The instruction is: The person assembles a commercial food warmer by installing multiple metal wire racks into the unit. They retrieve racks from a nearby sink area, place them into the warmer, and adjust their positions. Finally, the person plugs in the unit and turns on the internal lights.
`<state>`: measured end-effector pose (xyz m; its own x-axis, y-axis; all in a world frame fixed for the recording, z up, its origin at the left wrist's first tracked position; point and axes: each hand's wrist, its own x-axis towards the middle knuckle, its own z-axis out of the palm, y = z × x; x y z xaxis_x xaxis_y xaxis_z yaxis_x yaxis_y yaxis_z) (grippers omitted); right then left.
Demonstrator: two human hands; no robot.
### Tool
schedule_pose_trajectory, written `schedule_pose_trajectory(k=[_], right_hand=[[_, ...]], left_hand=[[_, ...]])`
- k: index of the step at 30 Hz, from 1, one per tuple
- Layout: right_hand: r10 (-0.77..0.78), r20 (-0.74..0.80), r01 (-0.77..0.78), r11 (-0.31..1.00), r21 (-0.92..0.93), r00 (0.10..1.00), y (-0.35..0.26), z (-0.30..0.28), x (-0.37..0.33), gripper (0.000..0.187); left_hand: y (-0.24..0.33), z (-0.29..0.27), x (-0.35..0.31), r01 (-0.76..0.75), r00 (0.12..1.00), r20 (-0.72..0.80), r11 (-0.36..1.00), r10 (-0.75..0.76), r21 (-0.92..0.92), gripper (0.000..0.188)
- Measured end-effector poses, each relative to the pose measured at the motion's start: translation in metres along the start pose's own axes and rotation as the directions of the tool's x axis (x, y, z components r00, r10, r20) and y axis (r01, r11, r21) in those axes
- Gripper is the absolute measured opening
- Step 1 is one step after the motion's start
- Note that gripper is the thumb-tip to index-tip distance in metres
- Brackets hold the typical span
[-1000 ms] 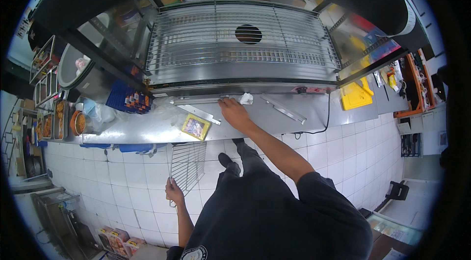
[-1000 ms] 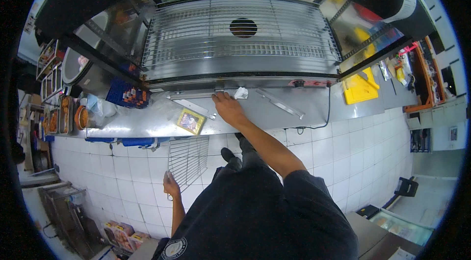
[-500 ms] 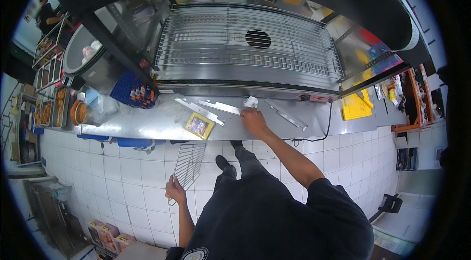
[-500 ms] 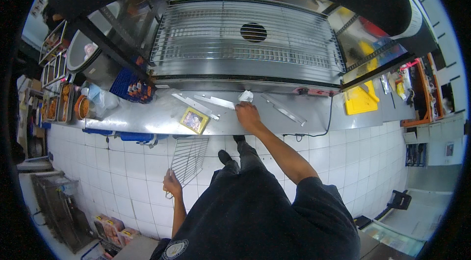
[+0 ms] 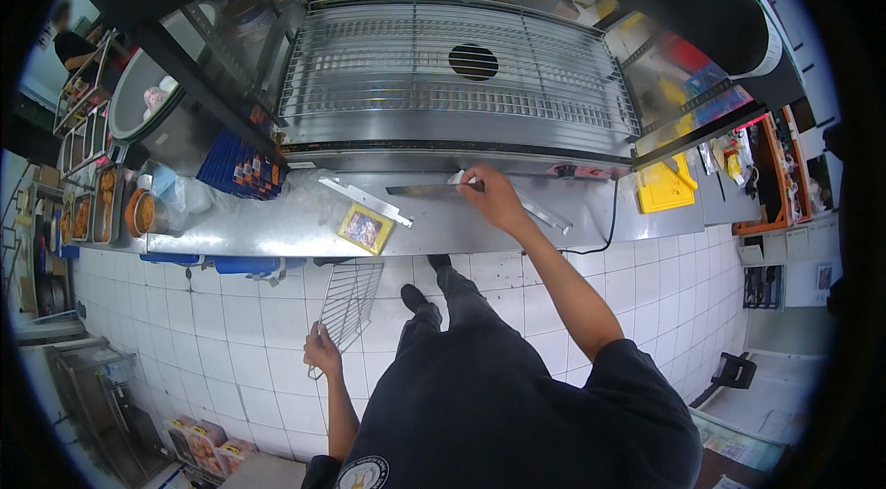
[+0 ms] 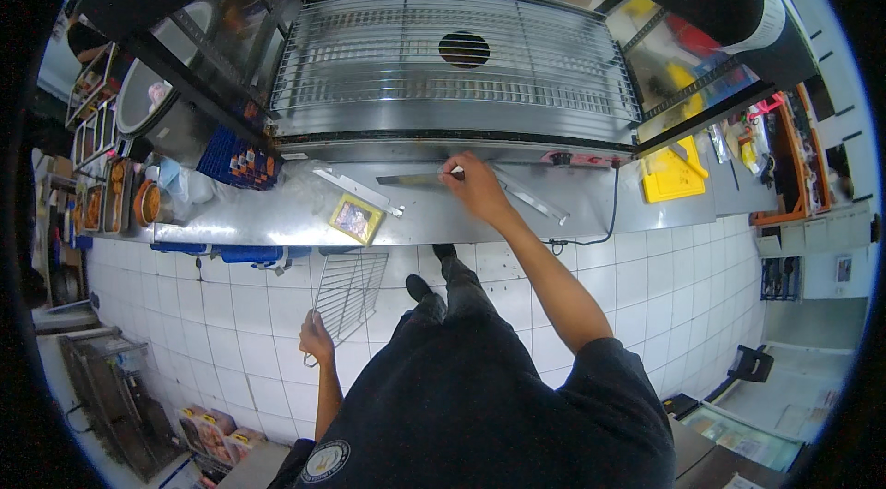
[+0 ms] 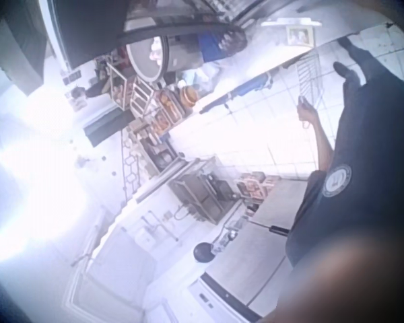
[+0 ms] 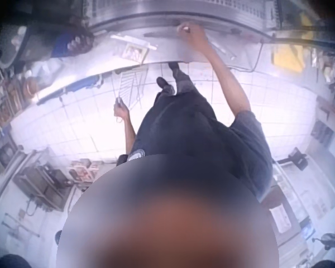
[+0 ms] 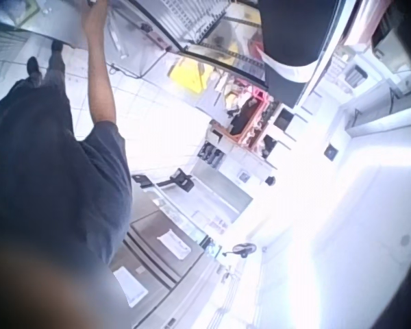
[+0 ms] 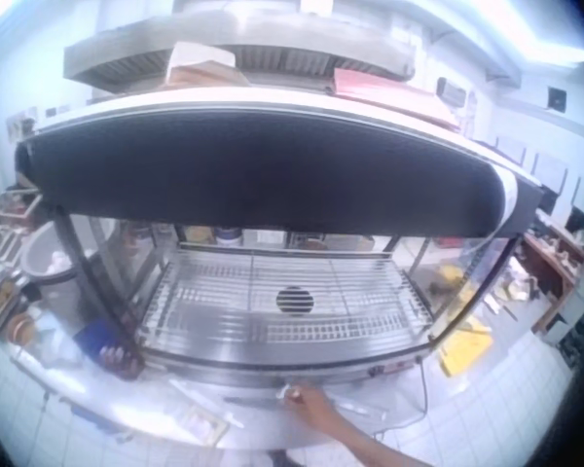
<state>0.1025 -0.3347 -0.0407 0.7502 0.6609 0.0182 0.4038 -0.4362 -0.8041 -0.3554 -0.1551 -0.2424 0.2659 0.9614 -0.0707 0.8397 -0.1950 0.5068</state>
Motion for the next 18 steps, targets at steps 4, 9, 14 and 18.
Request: schedule_pose_trajectory(k=[4, 9, 14, 18], right_hand=[[-0.129, 0.038, 0.129, 0.992, 0.003, 0.991, -0.049, -0.013, 0.018, 0.014], [-0.269, -0.027, 0.259, 0.946, -0.194, 0.963, -0.076, -0.006, 0.023, 0.017], [-0.406, -0.075, 0.368, 0.880, -0.300, 0.911, -0.075, 0.010, 0.027, 0.022], [-0.399, -0.114, 0.367, 0.902, -0.228, 0.910, -0.077, 0.013, 0.028, 0.026]], left_hand=[[-0.001, 0.001, -0.001, 0.002, 1.000, -0.019, 0.999, -0.003, -0.039, 0.034], [0.002, -0.004, -0.005, 0.053, 0.999, 0.010, 0.997, -0.054, 0.062, 0.034], [0.012, -0.007, -0.012, 0.043, 0.999, -0.020, 0.993, -0.041, 0.113, 0.033], [0.016, -0.004, -0.010, 0.020, 1.000, -0.013, 0.997, -0.019, 0.074, 0.032]])
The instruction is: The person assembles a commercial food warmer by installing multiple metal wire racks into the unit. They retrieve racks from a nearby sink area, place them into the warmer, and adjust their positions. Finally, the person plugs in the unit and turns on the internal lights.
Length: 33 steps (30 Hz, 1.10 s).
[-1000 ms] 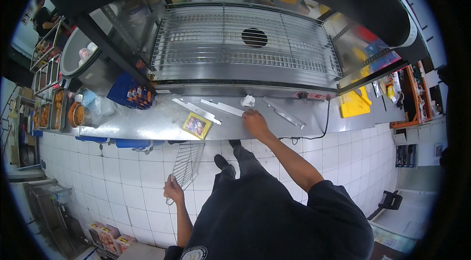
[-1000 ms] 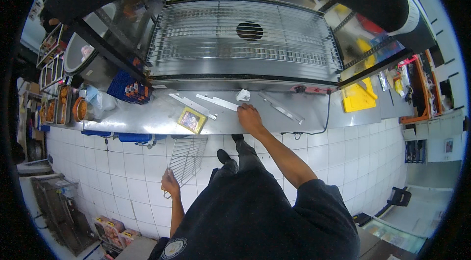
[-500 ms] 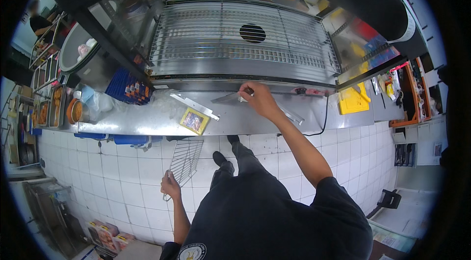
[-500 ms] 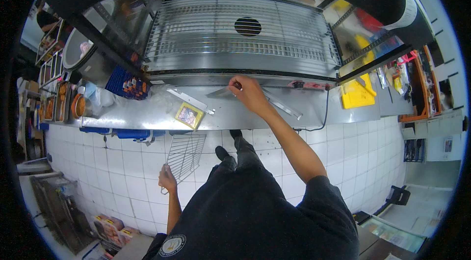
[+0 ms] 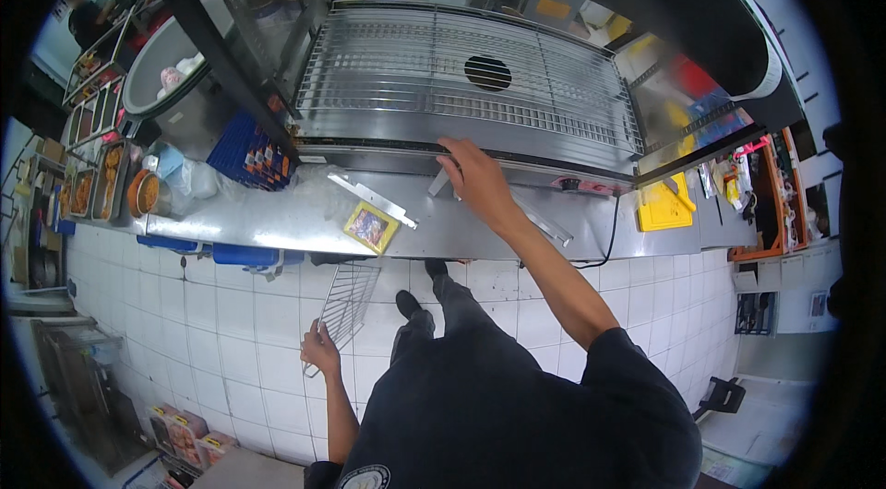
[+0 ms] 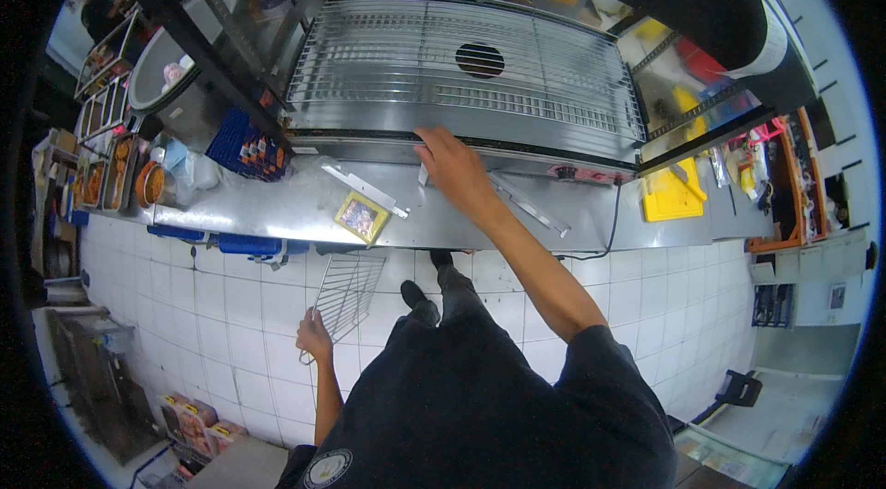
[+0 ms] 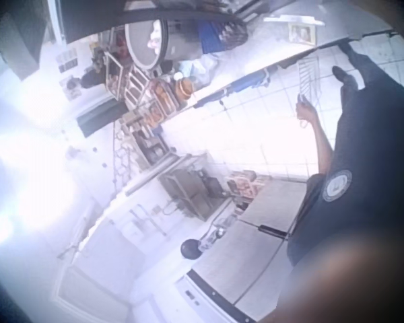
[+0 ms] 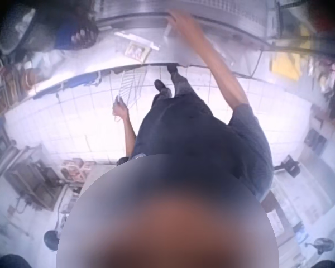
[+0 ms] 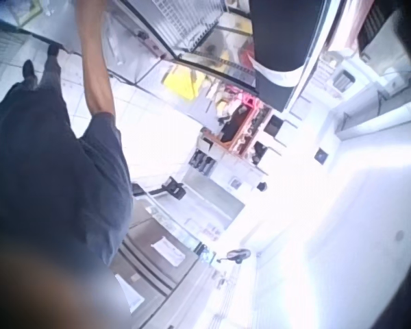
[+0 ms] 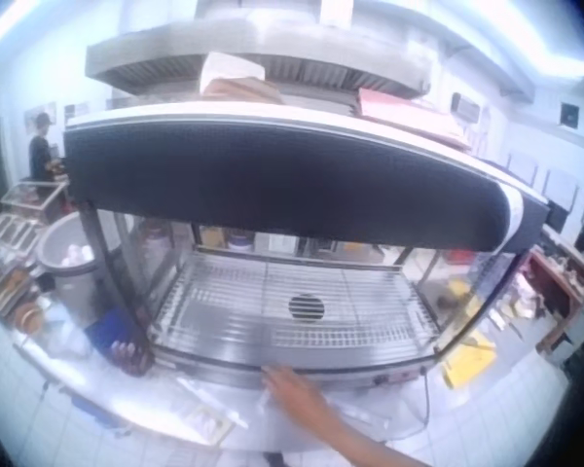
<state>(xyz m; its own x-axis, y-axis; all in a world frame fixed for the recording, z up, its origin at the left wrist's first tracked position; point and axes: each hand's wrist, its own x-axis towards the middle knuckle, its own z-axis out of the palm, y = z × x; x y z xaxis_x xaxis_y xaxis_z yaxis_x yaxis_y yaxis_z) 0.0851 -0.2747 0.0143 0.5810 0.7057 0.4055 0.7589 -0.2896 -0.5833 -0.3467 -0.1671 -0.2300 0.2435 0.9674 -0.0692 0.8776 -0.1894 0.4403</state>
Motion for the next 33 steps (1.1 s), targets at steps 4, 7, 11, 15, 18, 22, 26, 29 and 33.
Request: schedule_pose_trajectory(k=[4, 7, 11, 15, 18, 22, 26, 29, 33], right_hand=[[-0.042, 0.060, 0.044, 0.998, -0.041, 0.997, -0.008, -0.002, 0.002, 0.025], [-0.041, 0.036, 0.041, 0.999, -0.002, 0.999, -0.013, -0.001, -0.010, 0.022], [0.008, 0.183, 0.001, 0.999, -0.052, 0.983, -0.001, -0.008, -0.038, 0.015], [-0.023, 0.325, 0.072, 0.987, -0.141, 0.945, 0.025, -0.020, -0.089, 0.013], [0.065, 0.369, -0.047, 0.997, -0.058, 0.927, 0.043, -0.014, -0.154, 0.015], [0.133, 0.287, -0.103, 0.988, -0.117, 0.949, 0.080, 0.013, -0.205, 0.016], [0.038, 0.135, -0.002, 0.966, -0.258, 0.990, 0.107, 0.029, -0.222, 0.016], [0.049, 0.098, -0.012, 0.936, -0.351, 0.994, 0.118, 0.035, -0.222, 0.016], [0.216, 0.268, -0.084, 0.899, -0.430, 0.939, 0.113, 0.046, -0.219, 0.026]], left_hand=[[-0.002, -0.003, 0.002, -0.034, 0.999, 0.018, 0.999, 0.034, 0.021, 0.030], [-0.005, -0.007, -0.003, -0.037, 0.999, 0.020, 0.999, 0.037, 0.000, 0.030], [-0.004, -0.007, -0.006, -0.044, 0.999, 0.027, 0.997, 0.043, 0.056, 0.032], [0.001, -0.005, -0.006, -0.025, 1.000, 0.012, 1.000, 0.025, 0.000, 0.033], [0.006, -0.010, -0.007, -0.023, 1.000, 0.021, 0.999, 0.022, 0.041, 0.035], [0.005, -0.010, -0.004, -0.023, 0.999, 0.024, 0.999, 0.022, 0.038, 0.036], [-0.023, 0.012, 0.005, -0.030, 0.999, 0.027, 0.998, 0.028, 0.054, 0.032], [-0.052, 0.040, 0.020, -0.293, 0.950, -0.152, 0.946, 0.273, -0.140, 0.024], [-0.068, 0.032, 0.020, -0.240, 0.969, -0.101, 0.950, 0.224, -0.199, 0.032]])
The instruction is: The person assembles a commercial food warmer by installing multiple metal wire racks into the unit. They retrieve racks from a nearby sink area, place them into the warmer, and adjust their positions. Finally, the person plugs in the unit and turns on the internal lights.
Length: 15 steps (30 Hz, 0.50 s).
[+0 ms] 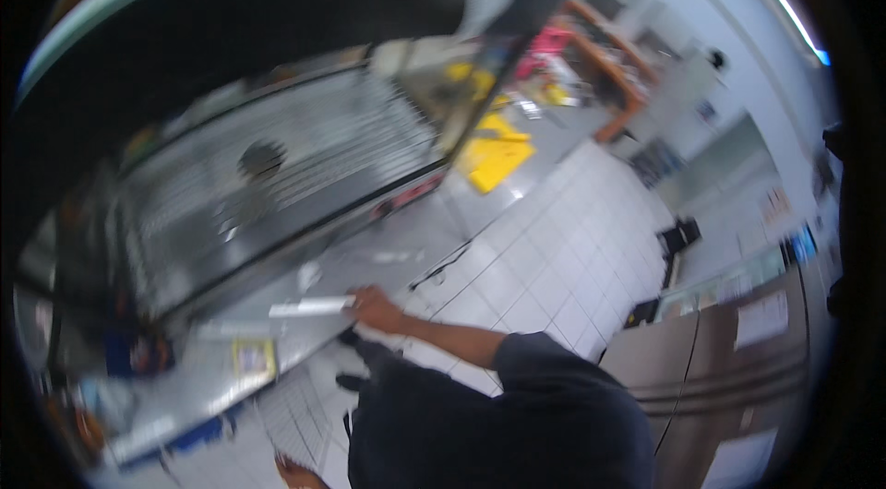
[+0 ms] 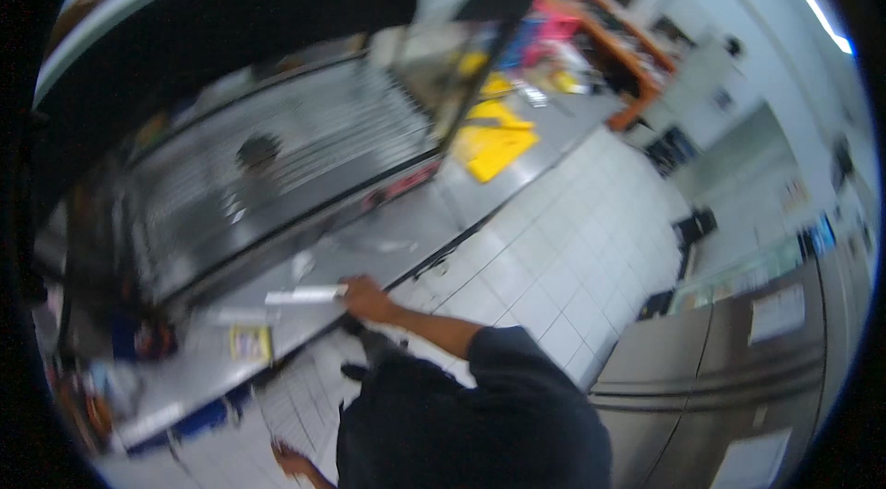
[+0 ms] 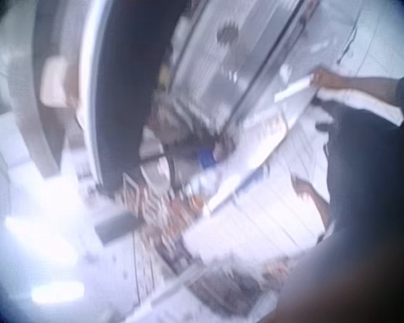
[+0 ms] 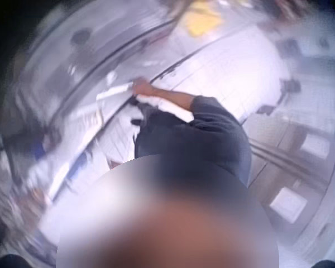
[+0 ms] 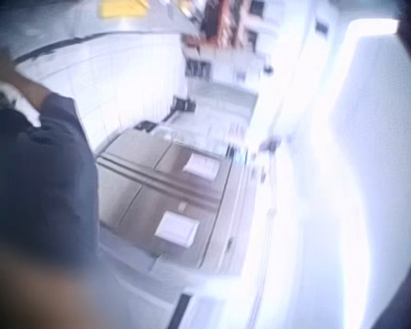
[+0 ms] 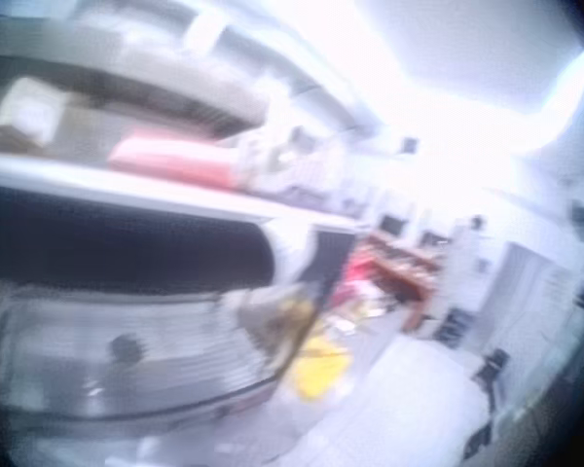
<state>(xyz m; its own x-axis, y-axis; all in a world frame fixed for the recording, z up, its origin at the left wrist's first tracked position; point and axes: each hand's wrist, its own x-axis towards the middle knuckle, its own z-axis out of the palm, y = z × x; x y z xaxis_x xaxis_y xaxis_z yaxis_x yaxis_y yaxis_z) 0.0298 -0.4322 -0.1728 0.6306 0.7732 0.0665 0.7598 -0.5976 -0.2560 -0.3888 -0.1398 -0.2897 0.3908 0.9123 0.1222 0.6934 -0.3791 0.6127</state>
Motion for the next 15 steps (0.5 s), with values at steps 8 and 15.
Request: schedule_pose_trajectory(k=[8, 15], right_hand=[[-0.031, -0.125, 0.027, 0.999, -0.031, 0.992, 0.007, -0.020, 0.023, 0.033], [0.019, -0.029, -0.017, 0.999, 0.052, 0.999, 0.019, 0.012, 0.046, 0.035]], left_hand=[[0.065, -0.010, 0.007, 0.107, 0.986, 0.105, 0.975, -0.129, 0.194, 0.053], [0.042, 0.013, 0.003, 0.197, 0.974, 0.066, 0.951, -0.218, 0.239, 0.031]])
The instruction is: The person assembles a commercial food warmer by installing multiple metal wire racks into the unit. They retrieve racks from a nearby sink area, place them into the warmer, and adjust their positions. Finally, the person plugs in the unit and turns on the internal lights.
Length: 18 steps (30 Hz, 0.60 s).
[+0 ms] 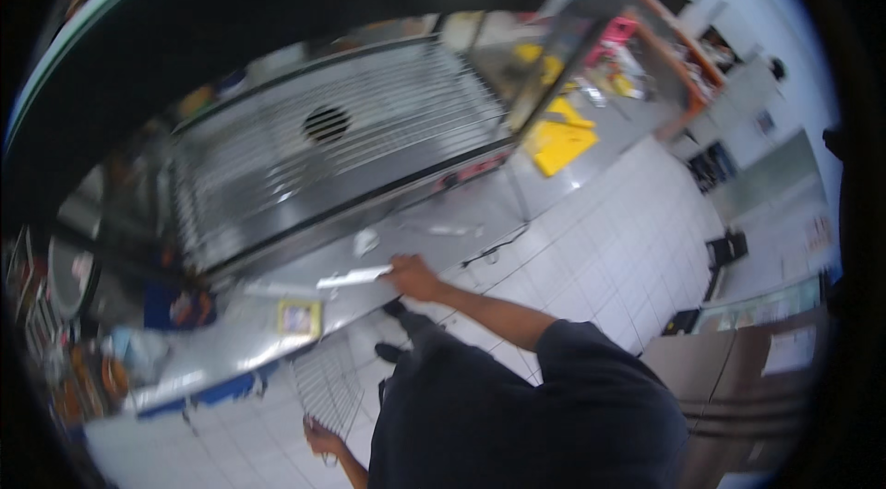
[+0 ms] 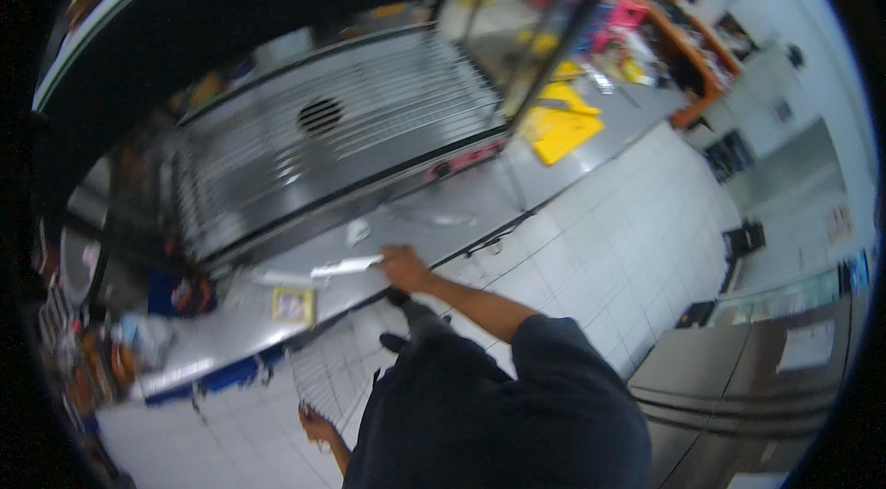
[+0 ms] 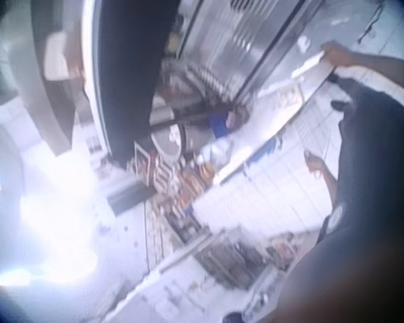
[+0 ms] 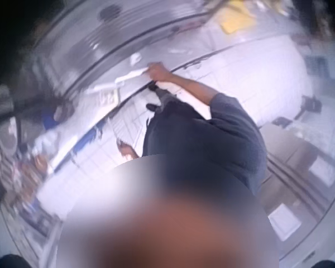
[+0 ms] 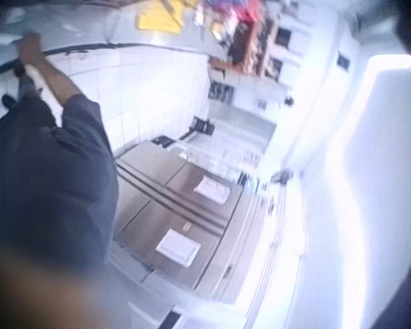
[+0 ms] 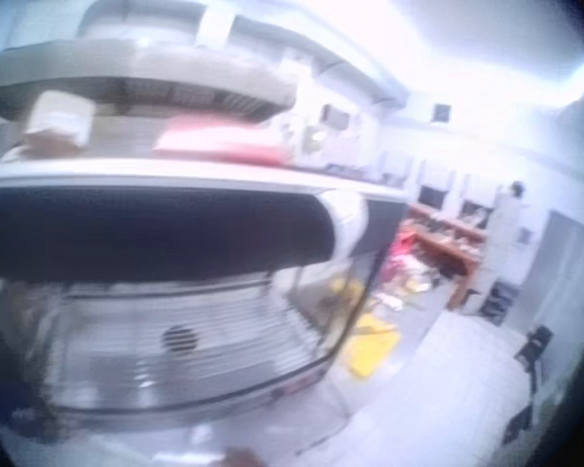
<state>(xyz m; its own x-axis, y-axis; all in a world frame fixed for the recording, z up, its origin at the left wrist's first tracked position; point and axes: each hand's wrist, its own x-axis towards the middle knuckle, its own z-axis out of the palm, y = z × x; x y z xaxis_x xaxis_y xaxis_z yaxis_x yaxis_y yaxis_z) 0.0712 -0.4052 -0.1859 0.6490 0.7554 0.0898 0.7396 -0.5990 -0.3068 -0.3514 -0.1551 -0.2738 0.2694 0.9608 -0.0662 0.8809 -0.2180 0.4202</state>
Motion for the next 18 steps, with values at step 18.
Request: schedule_pose_trajectory(k=[18], right_hand=[[0.117, 0.122, -0.111, 0.992, -0.052, 0.986, 0.010, -0.063, -0.020, 0.024]], left_hand=[[0.030, -0.014, -0.016, -0.042, 0.999, -0.036, 0.999, 0.041, -0.028, 0.037]])
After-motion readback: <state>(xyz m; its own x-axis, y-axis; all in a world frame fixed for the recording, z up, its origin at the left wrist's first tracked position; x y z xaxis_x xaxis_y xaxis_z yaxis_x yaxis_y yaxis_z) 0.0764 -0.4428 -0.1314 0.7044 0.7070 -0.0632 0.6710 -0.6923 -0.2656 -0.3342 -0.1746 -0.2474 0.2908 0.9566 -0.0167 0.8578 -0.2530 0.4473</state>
